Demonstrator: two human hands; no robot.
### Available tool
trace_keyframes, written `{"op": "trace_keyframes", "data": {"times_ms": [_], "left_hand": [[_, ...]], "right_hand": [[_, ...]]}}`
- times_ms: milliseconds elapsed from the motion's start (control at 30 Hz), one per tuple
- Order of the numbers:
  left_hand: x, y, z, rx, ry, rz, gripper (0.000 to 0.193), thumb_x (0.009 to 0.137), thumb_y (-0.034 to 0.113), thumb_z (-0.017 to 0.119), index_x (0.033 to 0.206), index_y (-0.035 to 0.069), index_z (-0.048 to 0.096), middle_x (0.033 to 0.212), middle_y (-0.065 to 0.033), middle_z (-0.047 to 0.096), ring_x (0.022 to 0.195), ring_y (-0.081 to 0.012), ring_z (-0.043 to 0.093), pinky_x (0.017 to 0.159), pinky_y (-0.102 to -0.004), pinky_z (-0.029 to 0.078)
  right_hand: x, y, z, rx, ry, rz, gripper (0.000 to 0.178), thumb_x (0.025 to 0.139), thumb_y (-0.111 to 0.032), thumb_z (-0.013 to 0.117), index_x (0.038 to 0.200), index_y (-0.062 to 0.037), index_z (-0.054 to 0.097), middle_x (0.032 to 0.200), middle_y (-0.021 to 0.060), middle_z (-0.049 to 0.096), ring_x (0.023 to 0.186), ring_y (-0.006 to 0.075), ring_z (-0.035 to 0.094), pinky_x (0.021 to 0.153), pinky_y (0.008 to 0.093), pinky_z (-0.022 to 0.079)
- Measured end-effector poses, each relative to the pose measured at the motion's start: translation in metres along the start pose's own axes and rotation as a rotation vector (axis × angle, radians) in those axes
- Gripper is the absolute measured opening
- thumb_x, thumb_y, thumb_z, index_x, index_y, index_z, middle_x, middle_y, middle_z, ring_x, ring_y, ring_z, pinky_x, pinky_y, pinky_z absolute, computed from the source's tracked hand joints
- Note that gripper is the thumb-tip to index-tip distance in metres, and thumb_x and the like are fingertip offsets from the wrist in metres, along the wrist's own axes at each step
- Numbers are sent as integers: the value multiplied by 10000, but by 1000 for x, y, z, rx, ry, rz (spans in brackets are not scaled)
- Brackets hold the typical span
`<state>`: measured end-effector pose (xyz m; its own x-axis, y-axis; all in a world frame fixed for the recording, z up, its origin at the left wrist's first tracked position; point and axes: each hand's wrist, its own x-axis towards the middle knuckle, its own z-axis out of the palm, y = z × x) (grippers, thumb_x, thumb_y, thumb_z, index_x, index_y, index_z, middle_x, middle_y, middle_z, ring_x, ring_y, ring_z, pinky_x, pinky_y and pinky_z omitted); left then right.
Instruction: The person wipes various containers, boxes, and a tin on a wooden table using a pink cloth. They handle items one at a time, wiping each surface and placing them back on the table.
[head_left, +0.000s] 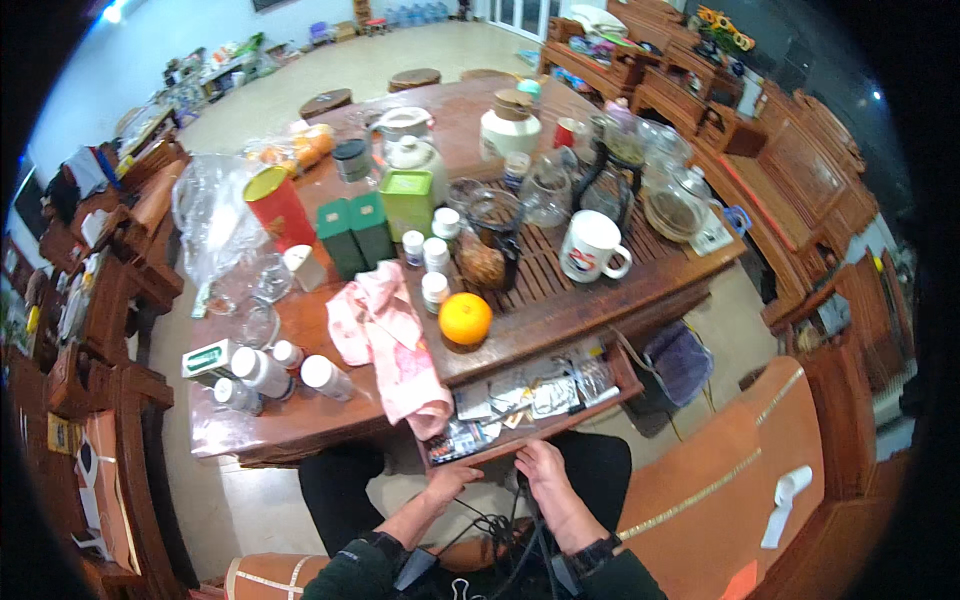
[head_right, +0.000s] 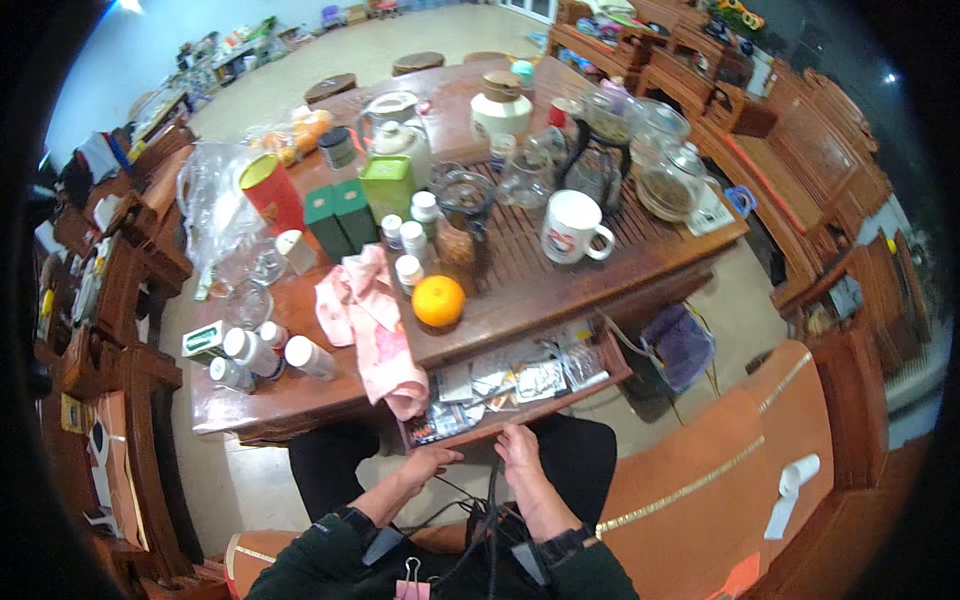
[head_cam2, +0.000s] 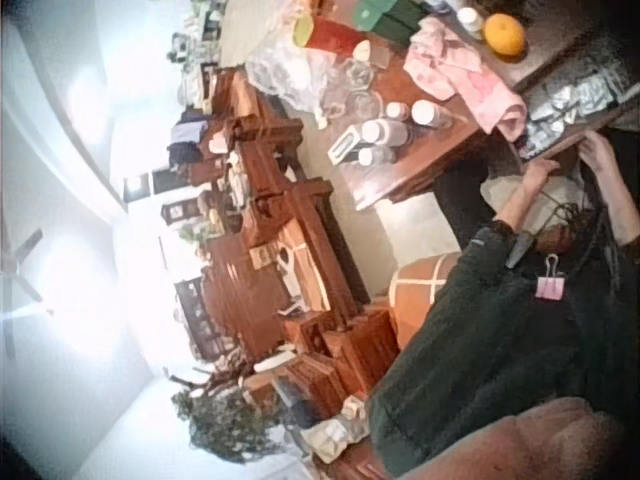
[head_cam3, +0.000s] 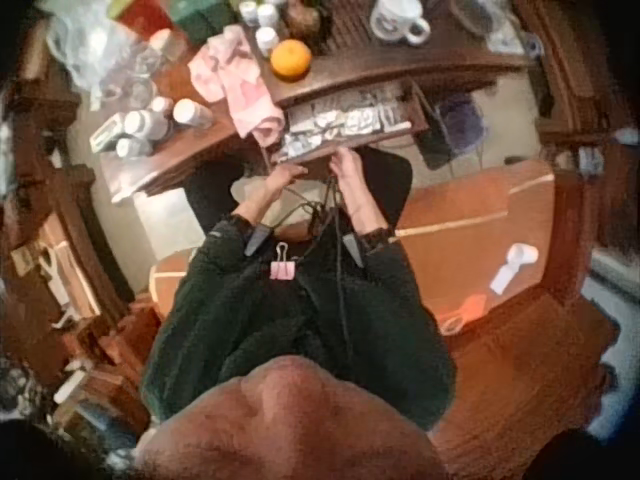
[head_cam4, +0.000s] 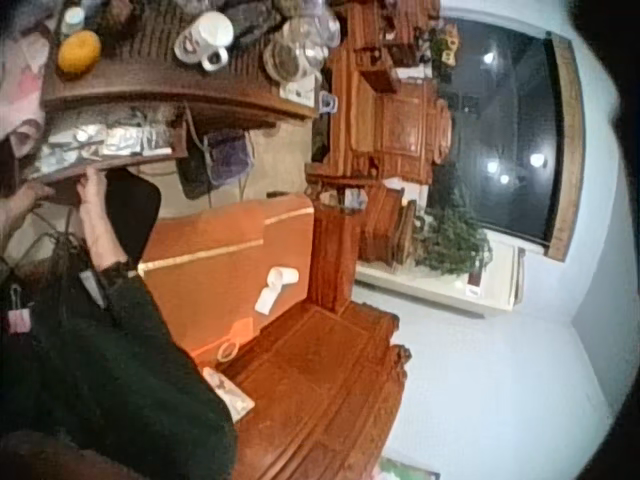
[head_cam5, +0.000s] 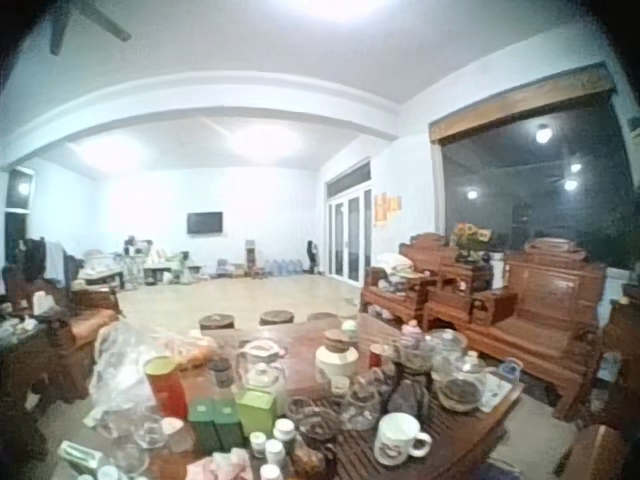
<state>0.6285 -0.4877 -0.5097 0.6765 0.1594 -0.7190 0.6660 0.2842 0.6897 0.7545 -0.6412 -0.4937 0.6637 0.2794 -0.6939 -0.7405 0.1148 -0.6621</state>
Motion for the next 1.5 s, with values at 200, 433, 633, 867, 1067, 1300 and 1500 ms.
{"op": "trace_keyframes", "data": {"times_ms": [200,433,633,867,1067,1300,1500], "left_hand": [[27,-1,-11,-46,-9,151,327,914,262,574,1113,21,671,1068,-64,651,956,-153,561,830,-280,432],[41,40,-28,54,-73,186,411,938,253,573,1278,24,554,1185,-60,611,1043,-150,553,912,-267,427],[-9,88,-45,72,-374,59,544,946,311,556,1401,52,409,1293,-53,555,1058,-116,533,921,-254,410],[-74,159,-91,-26,-354,347,454,968,210,525,1366,10,438,1286,-99,560,1128,-164,544,995,-299,406],[-78,279,-201,657,339,744,576,843,202,660,1349,23,450,1232,-149,592,1162,-217,543,998,-337,417],[3,360,-273,1420,796,457,1047,647,326,797,1481,108,202,1533,-168,202,1405,-347,218,1118,-519,220],[54,366,-294,1492,736,437,1180,550,352,839,1485,93,168,1508,-191,228,1366,-365,283,1098,-527,253]], "right_hand": [[23,-10,3,-40,-93,-36,133,848,-215,606,926,-111,579,931,43,608,943,216,595,841,391,468],[62,-20,29,0,-151,-46,291,864,-130,567,1144,-106,494,1095,40,568,1023,188,569,921,383,409],[102,-22,46,-45,-290,-102,123,845,-94,580,952,-127,531,939,11,611,869,162,573,774,331,444],[59,-73,60,-460,-434,180,129,881,-240,605,922,-120,632,830,5,648,725,124,616,609,270,490],[-30,-90,145,-820,-838,-562,384,889,-261,622,1164,4,582,996,108,681,865,185,660,767,313,520],[36,-74,304,-1784,-419,-1181,829,751,-389,725,1439,-150,330,1499,291,168,1361,493,209,1087,554,231],[83,-48,323,-1808,-329,-1207,678,757,-355,702,1355,-170,443,1439,236,294,1265,444,358,1014,549,315]]}}
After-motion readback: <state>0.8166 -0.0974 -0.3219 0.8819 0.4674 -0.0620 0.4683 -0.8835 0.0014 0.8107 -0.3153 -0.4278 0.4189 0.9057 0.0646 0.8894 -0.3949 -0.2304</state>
